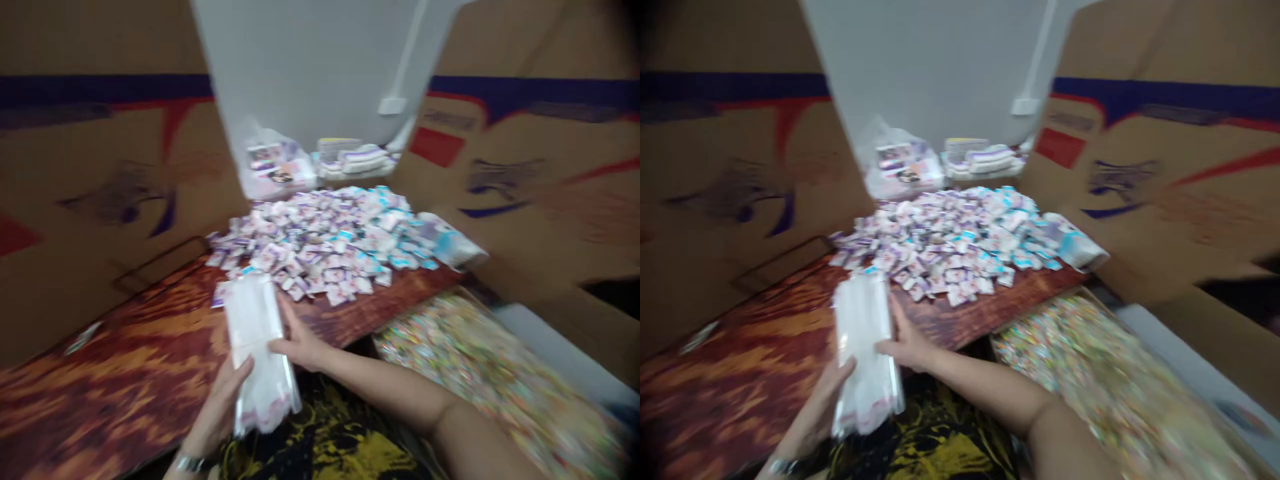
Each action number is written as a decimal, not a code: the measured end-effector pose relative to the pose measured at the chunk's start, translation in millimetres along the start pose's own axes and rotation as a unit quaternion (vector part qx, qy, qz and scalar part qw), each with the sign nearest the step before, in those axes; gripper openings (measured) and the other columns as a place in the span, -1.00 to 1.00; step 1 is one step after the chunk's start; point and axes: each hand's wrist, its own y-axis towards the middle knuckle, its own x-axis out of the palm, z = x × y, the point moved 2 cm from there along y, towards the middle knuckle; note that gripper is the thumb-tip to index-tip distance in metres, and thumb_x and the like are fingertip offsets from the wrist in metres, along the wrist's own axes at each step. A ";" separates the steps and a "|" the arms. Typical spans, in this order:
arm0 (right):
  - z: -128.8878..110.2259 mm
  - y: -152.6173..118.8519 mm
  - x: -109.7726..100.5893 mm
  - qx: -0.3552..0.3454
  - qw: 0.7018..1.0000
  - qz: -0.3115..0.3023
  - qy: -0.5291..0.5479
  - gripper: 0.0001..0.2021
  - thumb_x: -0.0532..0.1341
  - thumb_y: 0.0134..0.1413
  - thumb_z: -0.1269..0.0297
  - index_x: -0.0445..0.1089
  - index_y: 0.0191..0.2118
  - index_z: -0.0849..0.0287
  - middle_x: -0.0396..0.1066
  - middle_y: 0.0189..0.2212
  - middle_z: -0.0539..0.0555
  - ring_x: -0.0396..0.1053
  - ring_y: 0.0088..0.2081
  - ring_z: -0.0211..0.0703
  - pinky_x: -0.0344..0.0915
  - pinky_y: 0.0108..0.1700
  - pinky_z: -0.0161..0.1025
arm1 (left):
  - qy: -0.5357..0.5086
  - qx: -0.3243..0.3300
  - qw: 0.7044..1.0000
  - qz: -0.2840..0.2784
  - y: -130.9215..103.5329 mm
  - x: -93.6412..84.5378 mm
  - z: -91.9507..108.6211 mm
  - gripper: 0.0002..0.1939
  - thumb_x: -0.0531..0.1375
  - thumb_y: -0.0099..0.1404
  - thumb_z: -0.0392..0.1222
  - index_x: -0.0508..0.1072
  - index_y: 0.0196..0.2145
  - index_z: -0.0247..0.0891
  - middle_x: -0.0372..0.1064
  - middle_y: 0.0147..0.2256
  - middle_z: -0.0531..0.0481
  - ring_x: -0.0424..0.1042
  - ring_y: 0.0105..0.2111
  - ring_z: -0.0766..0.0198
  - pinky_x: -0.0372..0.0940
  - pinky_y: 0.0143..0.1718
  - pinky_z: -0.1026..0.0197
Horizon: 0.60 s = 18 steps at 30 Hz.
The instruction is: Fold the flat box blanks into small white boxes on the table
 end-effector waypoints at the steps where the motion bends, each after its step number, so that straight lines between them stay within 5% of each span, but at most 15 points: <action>1: -2.0 -6.1 -2.5 0.006 1.000 0.012 0.022 -0.02 0.28 -0.07 0.28 -0.45 0.29 -0.22 -0.08 0.28 -0.12 0.07 0.21 0.04 0.16 0.15 0.08 | 0.015 -0.021 1.000 0.010 2.1 2.1 -1.7 -0.27 0.27 -0.01 0.20 0.25 0.06 -0.16 0.45 -0.10 -0.09 0.44 -0.13 -0.09 0.36 -0.13 -0.07; 4: -6.6 -27.6 -20.2 0.032 0.995 0.076 0.057 0.02 0.29 -0.08 0.18 -0.49 0.31 -0.01 0.00 0.25 0.06 0.13 0.18 0.03 0.18 0.12 0.06 | 0.130 0.000 0.991 -0.046 11.0 21.1 -2.4 -0.13 0.29 -0.03 0.19 0.14 0.15 -0.24 0.38 -0.02 -0.18 0.37 -0.03 -0.14 0.34 -0.07 -0.08; 9: -36.2 -102.8 -81.5 0.059 0.959 0.244 -0.134 -0.32 0.13 0.07 -0.01 -0.28 0.21 -0.47 -0.01 0.22 -0.39 0.18 0.15 -0.18 0.24 0.08 0.04 | 0.272 0.070 0.941 -0.187 21.8 69.0 -15.8 -0.12 0.30 -0.08 0.20 0.16 0.16 -0.12 0.18 0.15 -0.08 0.17 0.14 -0.07 0.20 0.10 -0.02; 11: -54.8 -147.7 -112.3 0.071 0.933 0.303 -0.178 -0.27 0.15 0.02 -0.06 -0.24 0.25 -0.29 -0.07 0.26 -0.27 0.10 0.20 -0.14 0.18 0.14 -0.02 | 0.268 0.060 0.934 -0.230 27.2 82.6 -24.3 -0.13 0.30 -0.05 0.18 0.14 0.17 -0.08 0.17 0.16 -0.06 0.23 0.11 -0.03 0.23 0.08 0.01; 14: -84.5 -228.8 -154.5 0.113 0.862 0.420 -0.260 -0.29 0.02 0.13 -0.02 -0.30 0.31 0.02 -0.18 0.31 -0.02 -0.01 0.25 -0.11 0.10 0.18 -0.08 | 0.273 0.031 0.928 -0.253 33.1 93.1 -30.5 -0.24 0.29 -0.04 0.19 0.27 0.08 -0.11 0.27 0.09 -0.09 0.33 0.02 -0.01 0.26 0.05 0.01; 18: -111.8 -349.2 -180.7 0.198 0.709 0.558 -0.383 -0.30 -0.05 0.18 0.04 -0.34 0.32 0.24 -0.32 0.33 0.18 -0.20 0.30 0.00 -0.12 0.26 0.00 | 0.321 0.007 0.909 -0.264 33.2 94.4 -26.5 -0.36 0.30 -0.08 0.21 0.43 -0.09 -0.16 0.39 -0.02 -0.09 0.36 -0.02 -0.05 0.23 0.06 -0.03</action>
